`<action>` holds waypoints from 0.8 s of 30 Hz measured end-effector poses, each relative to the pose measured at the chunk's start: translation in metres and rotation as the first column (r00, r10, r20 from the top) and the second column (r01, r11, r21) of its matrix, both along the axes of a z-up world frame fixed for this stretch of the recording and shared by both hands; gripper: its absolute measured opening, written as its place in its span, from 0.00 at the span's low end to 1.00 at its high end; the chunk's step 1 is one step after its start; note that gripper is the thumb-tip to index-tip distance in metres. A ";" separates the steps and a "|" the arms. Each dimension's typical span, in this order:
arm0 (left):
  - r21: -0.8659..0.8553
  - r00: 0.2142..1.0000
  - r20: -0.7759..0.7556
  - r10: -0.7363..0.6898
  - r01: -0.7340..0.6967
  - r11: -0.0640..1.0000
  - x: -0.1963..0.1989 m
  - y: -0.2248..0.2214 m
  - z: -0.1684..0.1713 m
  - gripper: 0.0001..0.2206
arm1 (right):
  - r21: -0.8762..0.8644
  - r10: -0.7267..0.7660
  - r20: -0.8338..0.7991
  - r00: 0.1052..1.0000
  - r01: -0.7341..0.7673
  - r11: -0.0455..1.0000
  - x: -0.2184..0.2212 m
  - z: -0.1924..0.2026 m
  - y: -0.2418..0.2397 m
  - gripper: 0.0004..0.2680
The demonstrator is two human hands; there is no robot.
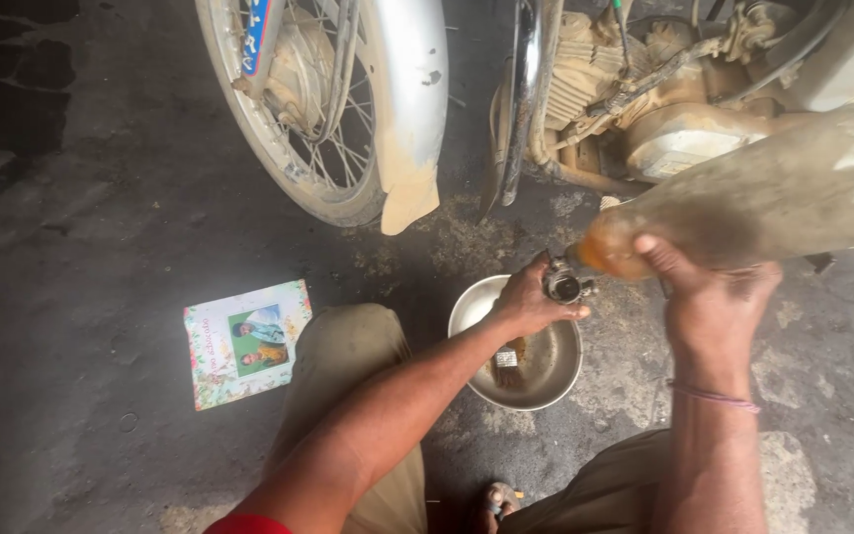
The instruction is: Cleaning a motorcycle carburetor using fuel and a brush.
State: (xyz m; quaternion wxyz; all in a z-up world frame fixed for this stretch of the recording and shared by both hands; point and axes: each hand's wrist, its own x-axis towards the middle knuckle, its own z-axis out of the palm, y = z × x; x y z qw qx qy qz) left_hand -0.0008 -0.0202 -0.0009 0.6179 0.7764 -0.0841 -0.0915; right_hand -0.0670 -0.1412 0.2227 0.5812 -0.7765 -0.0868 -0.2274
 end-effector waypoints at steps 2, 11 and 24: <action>-0.011 1.000 -0.025 -0.002 0.002 1.000 -0.002 0.005 0.001 0.36 | -0.016 -0.017 -0.006 1.000 0.017 1.000 0.000 -0.003 0.000 0.12; -0.108 0.991 -0.124 -0.050 0.036 0.993 -0.003 0.005 0.012 0.23 | 0.099 0.034 0.072 0.997 -0.041 0.994 0.002 0.000 0.011 0.15; -0.459 0.964 -0.235 -0.123 0.002 0.889 -0.004 0.002 0.021 0.39 | -0.014 -0.017 0.101 0.995 0.019 1.000 0.003 0.003 0.000 0.14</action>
